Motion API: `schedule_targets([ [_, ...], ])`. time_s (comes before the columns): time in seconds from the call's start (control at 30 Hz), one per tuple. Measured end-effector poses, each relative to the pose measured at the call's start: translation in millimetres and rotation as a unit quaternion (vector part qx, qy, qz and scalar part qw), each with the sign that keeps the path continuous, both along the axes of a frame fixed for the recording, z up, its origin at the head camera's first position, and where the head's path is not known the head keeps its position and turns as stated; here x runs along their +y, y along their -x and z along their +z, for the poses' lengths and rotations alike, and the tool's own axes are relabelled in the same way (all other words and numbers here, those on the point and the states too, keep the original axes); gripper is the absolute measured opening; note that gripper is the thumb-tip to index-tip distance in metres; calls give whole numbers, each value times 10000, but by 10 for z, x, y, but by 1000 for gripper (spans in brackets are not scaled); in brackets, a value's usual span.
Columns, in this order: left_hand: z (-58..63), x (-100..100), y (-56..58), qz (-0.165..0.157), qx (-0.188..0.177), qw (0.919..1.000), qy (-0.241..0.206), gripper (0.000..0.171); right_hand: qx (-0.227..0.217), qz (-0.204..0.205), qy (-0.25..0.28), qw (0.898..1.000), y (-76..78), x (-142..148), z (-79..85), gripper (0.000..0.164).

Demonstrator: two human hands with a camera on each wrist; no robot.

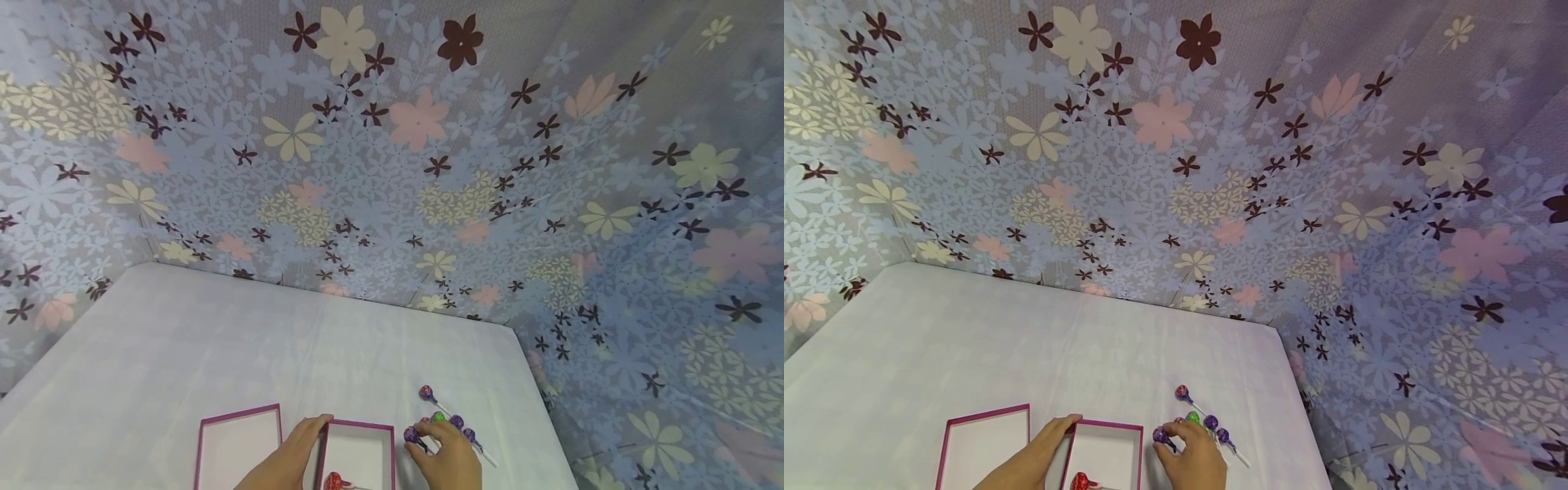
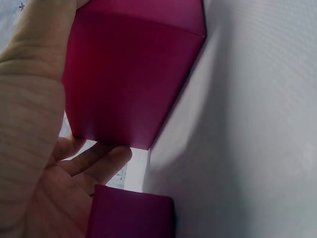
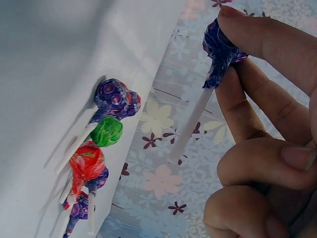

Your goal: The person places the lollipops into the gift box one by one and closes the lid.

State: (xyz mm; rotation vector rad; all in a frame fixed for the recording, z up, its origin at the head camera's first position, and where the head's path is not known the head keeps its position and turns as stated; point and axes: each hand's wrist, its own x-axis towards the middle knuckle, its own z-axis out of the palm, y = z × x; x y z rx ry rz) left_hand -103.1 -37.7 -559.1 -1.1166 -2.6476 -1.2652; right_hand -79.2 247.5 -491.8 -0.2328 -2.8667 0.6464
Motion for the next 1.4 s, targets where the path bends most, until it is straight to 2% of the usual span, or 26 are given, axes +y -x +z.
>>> schedule_targets([
  [0.23, -24, -11, 13, -46, 27, 9998, -169, 116, 193, 136, 5, 9997, 3, -26, 13, 26],
  [0.3, -48, -6, 16, -62, 208, 9996, -193, 115, 207, 162, 20, 9997, 1, -36, 23, 26],
  [0.43, -97, 16, 28, -38, 837, 9963, -195, 115, 211, 187, 40, 9996, 10, -67, 58, 26],
  [0.5, -107, 24, 33, -9, 990, 9949, -200, 116, 236, 202, 59, 9995, 18, -87, 72, 26],
  [0.7, -85, 30, 20, 96, 714, 9974, -74, 118, 482, 399, 58, 9980, 34, -169, 111, 25],
  [0.87, -69, 20, 23, 85, 652, 9978, -29, 116, 581, 521, 78, 9969, 36, -256, 131, 25],
  [1.0, -47, 6, 20, 22, 309, 9995, -14, 114, 565, 556, 67, 9968, 49, -336, 138, 23],
  [1.1, -37, 4, 22, -11, 190, 9998, -58, 113, 568, 682, 72, 9960, 53, -379, 139, 23],
  [1.27, -47, 4, 28, -44, 480, 9988, -90, 110, 561, 968, 85, 9937, 52, -424, 141, 22],
  [1.4, -33, 2, 23, -41, 439, 9990, -66, 110, 611, 1079, 164, 9921, 50, -450, 137, 22],
])
